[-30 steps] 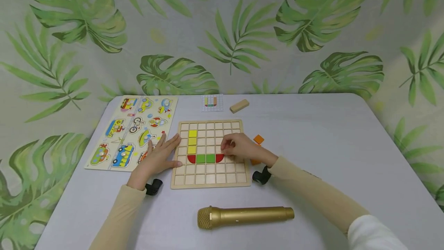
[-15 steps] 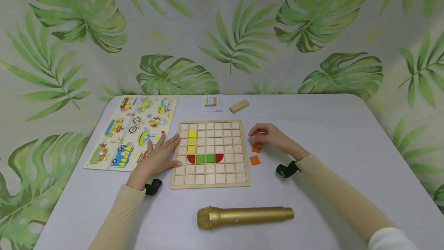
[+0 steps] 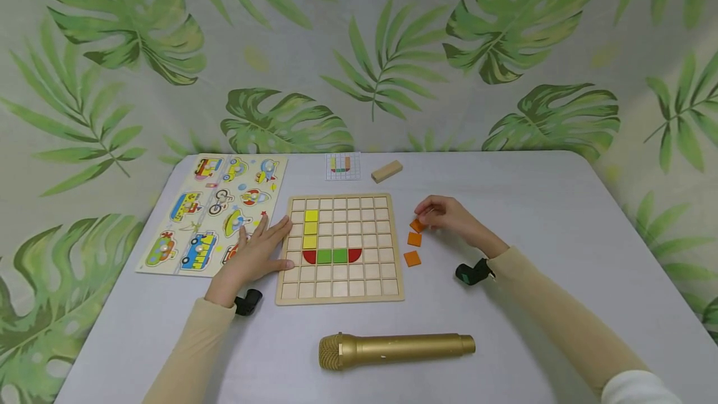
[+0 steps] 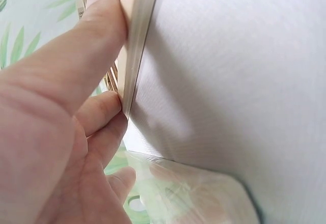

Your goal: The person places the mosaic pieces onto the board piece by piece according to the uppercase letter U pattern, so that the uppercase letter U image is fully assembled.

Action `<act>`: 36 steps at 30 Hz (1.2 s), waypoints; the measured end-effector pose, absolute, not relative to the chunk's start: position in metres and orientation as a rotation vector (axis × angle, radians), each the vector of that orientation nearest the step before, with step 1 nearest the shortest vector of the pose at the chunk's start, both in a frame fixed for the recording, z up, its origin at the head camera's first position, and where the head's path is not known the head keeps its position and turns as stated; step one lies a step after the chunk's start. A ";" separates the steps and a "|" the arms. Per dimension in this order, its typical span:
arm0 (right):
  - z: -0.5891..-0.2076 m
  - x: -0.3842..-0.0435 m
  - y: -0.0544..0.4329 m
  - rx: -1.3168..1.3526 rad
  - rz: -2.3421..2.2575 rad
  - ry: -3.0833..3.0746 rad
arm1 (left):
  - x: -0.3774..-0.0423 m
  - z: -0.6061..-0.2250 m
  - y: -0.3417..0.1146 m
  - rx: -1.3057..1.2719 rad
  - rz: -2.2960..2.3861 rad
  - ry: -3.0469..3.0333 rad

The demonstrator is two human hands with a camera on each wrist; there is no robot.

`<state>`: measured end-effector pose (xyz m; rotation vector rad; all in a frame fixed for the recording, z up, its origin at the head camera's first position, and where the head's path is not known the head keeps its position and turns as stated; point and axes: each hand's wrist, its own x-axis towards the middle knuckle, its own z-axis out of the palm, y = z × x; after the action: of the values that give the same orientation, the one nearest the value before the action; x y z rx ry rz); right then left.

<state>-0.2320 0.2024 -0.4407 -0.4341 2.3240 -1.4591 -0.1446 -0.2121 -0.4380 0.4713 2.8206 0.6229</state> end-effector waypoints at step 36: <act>-0.440 -0.236 0.198 -0.610 -1.224 2.516 | -0.145 -0.439 -0.213 0.475 0.628 2.829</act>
<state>-0.2360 0.1982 -0.4397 -0.6102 2.5157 -1.2235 -0.1451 -0.2129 -0.4395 0.4746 2.8288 0.6276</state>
